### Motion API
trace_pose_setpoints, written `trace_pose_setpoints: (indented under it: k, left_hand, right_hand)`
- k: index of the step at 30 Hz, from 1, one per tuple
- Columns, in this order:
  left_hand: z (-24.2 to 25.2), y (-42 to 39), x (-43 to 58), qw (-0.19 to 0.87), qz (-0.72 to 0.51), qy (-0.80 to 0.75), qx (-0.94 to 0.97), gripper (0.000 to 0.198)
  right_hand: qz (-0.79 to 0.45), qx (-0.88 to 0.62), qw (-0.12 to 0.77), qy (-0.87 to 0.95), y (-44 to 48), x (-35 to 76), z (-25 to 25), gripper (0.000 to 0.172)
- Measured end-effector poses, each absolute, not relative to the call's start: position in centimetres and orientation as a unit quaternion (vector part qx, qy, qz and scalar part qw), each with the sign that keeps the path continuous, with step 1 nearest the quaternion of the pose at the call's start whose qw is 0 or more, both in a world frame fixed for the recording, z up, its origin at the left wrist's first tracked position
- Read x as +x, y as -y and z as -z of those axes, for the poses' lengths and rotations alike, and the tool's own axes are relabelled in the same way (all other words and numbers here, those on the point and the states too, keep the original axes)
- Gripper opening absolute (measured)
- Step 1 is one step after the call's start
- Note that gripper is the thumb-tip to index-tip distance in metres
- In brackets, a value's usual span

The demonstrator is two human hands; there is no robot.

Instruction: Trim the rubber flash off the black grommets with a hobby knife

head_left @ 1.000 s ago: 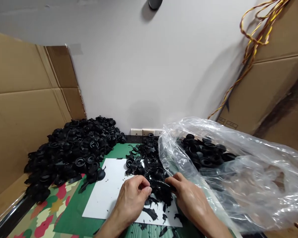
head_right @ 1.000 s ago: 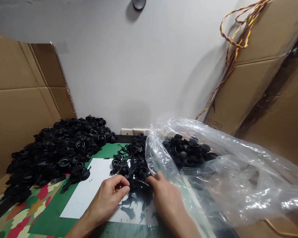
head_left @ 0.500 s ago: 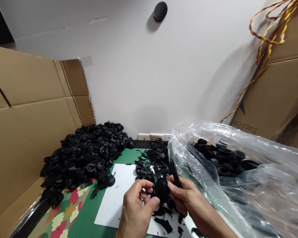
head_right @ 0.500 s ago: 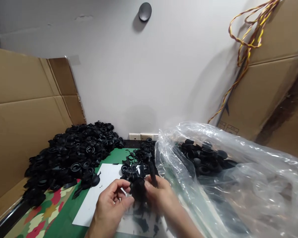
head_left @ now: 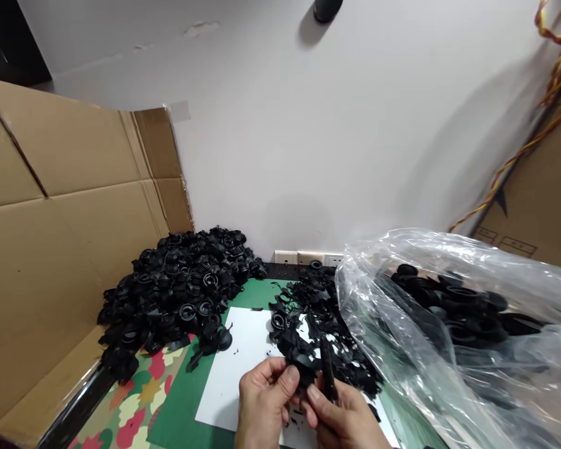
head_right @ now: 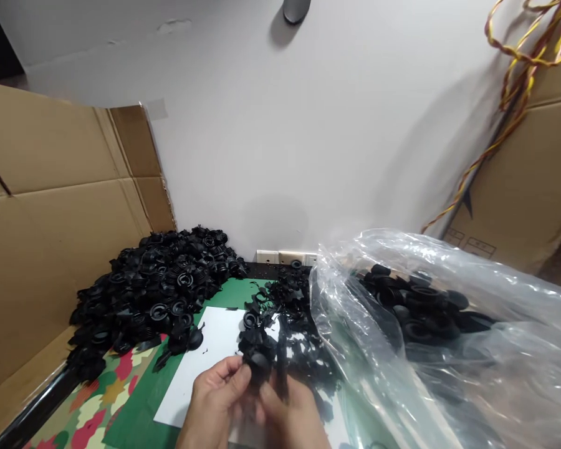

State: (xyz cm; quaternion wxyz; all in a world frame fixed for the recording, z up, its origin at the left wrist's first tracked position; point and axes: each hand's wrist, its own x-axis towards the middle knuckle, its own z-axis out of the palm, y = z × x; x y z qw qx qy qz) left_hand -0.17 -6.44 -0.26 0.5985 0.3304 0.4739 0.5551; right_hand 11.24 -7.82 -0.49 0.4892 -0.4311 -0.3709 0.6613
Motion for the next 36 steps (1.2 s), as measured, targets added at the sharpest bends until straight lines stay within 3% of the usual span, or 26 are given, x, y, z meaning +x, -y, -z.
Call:
trace_pose_setpoints:
  k: [4,10,16,22,32,36]
  left_hand:
    - [0.1,6.3,-0.7,0.590,-0.560,-0.499,0.299,0.032]
    - [0.8,6.5,-0.3,0.623,-0.537,-0.475,0.313,0.038]
    - [1.6,6.2,0.2,0.601,-0.534,-0.476,0.356,0.035]
    - [0.7,5.8,0.1,0.550,-0.531,-0.510,0.395,0.031]
    - [-1.2,5.7,-0.4,0.535,-0.563,-0.511,0.368,0.034]
    - [-0.8,6.8,-1.1,0.579,-0.543,-0.494,0.357,0.035]
  right_hand:
    - [-0.480,-0.542,0.531,0.441,7.8,12.5,0.4,0.033]
    - [-0.344,-0.521,0.557,0.548,7.5,11.8,-0.8,0.007]
    - [-0.256,-0.520,0.547,0.603,6.9,10.8,-1.0,0.017]
    - [-0.304,-0.582,0.465,0.594,4.7,10.4,-1.6,0.015]
    - [-0.291,-0.605,0.495,0.552,1.7,8.7,-1.9,0.011]
    - [-0.256,-0.656,0.510,0.494,-0.9,11.8,-2.1,0.014]
